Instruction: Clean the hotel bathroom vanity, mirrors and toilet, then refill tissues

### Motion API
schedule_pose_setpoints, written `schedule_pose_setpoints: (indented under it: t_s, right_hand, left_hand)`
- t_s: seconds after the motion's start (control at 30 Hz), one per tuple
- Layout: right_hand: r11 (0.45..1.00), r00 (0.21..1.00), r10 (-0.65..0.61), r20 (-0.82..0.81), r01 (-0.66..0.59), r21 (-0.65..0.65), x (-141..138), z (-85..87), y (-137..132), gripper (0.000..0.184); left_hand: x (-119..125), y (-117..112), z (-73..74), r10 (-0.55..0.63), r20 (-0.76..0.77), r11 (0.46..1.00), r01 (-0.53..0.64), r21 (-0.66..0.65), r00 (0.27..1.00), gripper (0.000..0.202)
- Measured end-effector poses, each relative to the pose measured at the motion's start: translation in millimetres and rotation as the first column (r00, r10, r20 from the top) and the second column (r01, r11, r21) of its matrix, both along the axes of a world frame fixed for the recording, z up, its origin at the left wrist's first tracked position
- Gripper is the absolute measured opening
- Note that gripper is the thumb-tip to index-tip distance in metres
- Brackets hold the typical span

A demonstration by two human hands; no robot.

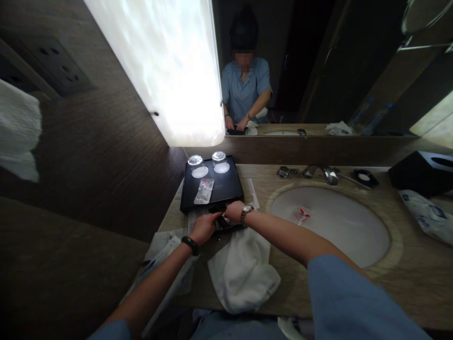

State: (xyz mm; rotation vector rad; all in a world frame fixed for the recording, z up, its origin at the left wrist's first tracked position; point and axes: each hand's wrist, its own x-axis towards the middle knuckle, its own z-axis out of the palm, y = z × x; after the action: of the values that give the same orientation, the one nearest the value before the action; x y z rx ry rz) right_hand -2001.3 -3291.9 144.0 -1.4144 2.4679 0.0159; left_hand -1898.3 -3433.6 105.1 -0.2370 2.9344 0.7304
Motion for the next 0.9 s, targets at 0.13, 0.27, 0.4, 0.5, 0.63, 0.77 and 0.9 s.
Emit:
schedule_pose_setpoints:
  t_s: [0.13,0.27,0.4,0.5,0.63,0.77,0.9]
  right_hand:
    - [0.998,0.998,0.056,0.021,-0.056,-0.01,-10,11.2,20,0.03]
    - [0.993,0.99,0.116,-0.077,-0.113,0.041,-12,17.3,42,0.039]
    - [0.99,0.957,0.131,-0.259,-0.141,-0.021,-2,22.6,45,0.026]
    - [0.973,0.932,0.178,-0.317,-0.214,-0.083,1,17.9,35,0.025]
    - [0.979,0.952,0.19,-0.239,-0.203,-0.027,-8,2.7,29,0.026]
    - [0.993,0.98,0.09,-0.177,-0.102,-0.062,-15,-3.0,39,0.033]
    - [0.989,0.988,0.101,-0.117,-0.112,-0.092,-12,-0.3,50,0.051]
  left_hand:
    - [0,-4,1.9,-0.023,0.017,0.997,0.024,-0.067,1.0,0.052]
    - [-4,-4,5.1,-0.034,0.019,0.993,0.036,-0.111,0.999,0.05]
    - [-10,-2,5.5,-0.047,0.031,0.989,0.05,-0.141,0.998,0.05]
    - [-12,-2,4.7,-0.061,0.042,0.984,0.067,-0.166,0.997,0.049]
    - [-13,-4,6.1,-0.087,0.064,0.977,0.098,-0.191,0.994,0.05]
    - [-7,-8,11.3,-0.101,0.063,0.973,0.111,-0.202,0.993,0.054]
    - [-1,-4,15.4,-0.08,0.023,0.976,0.083,-0.202,0.997,0.062]
